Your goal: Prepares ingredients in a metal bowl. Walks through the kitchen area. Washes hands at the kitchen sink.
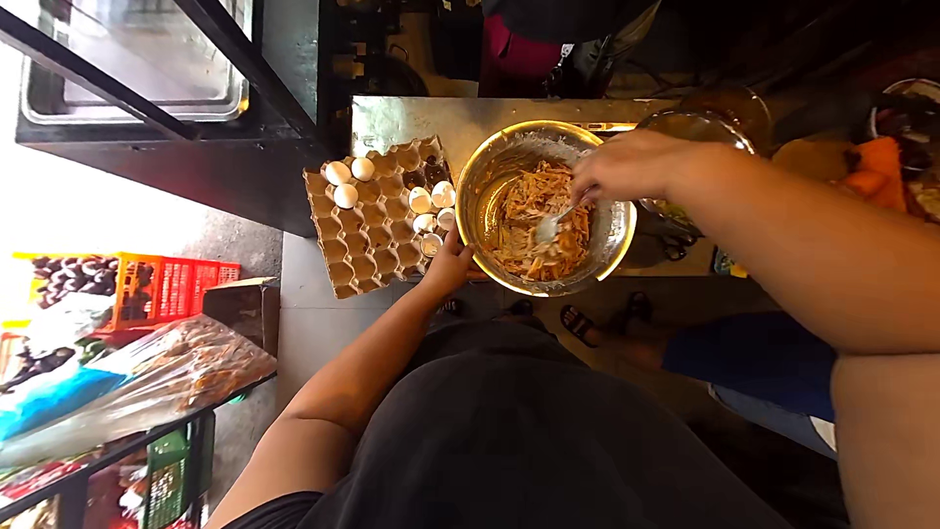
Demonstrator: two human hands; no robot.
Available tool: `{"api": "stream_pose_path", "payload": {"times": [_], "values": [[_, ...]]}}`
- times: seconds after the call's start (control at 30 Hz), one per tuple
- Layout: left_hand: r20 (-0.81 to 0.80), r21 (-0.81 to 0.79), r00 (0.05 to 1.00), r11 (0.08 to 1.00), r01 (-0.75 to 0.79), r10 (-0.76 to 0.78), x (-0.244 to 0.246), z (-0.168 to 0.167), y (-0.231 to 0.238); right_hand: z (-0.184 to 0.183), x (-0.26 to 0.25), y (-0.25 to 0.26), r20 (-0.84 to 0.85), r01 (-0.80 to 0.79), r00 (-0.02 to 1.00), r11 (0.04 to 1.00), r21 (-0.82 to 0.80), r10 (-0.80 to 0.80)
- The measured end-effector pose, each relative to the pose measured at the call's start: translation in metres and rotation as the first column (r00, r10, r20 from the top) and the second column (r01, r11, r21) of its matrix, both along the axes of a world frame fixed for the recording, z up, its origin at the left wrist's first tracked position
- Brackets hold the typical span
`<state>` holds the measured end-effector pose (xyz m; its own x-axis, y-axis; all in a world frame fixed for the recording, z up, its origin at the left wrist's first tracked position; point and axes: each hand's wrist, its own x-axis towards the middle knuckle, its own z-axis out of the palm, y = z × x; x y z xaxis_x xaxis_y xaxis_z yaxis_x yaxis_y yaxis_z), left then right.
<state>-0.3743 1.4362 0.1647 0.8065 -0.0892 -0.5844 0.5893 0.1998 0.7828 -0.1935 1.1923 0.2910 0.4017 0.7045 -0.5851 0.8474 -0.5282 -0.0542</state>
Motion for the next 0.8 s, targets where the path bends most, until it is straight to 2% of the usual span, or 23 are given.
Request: {"api": "stream_pose_path", "payload": {"times": [0.1,0.2,0.27,0.37,0.47,0.57,0.63,0.73,0.8], "values": [[-0.006,0.003,1.000,1.000,-0.008,0.008,0.000,0.000,-0.001,0.018,0.011,-0.035,0.109,0.100,0.988,0.988,0.114,-0.112],[-0.016,0.003,1.000,1.000,-0.022,0.022,0.000,0.002,-0.002,0.026,0.018,-0.026,0.209,0.290,0.926,0.948,0.133,-0.313],[-0.017,0.005,1.000,1.000,-0.025,0.025,0.000,0.004,-0.002,0.007,0.026,-0.004,0.249,0.418,0.870,0.904,0.086,-0.426],[-0.001,0.051,1.000,0.999,0.007,-0.007,-0.005,0.001,-0.001,-0.035,0.038,0.034,0.249,0.502,0.842,0.864,-0.033,-0.479],[0.000,0.029,1.000,1.000,-0.010,0.010,-0.004,-0.003,-0.001,-0.054,0.039,0.070,0.142,0.395,0.915,0.912,-0.113,-0.379],[-0.007,0.003,1.000,1.000,-0.023,0.023,-0.002,-0.003,-0.001,-0.052,0.020,0.099,0.005,0.181,0.983,0.965,-0.188,-0.184],[-0.004,-0.004,1.000,1.000,-0.021,0.021,-0.002,-0.003,-0.001,-0.044,-0.003,0.113,-0.030,0.023,0.999,0.959,-0.283,-0.033],[0.001,-0.024,1.000,0.999,-0.022,0.022,-0.002,-0.002,0.001,-0.033,-0.032,0.107,-0.071,-0.160,0.987,0.937,-0.311,0.145],[0.004,-0.031,1.000,0.999,-0.014,0.014,-0.002,-0.002,0.001,-0.020,-0.037,0.086,-0.110,-0.195,0.979,0.940,-0.280,0.170]]}}
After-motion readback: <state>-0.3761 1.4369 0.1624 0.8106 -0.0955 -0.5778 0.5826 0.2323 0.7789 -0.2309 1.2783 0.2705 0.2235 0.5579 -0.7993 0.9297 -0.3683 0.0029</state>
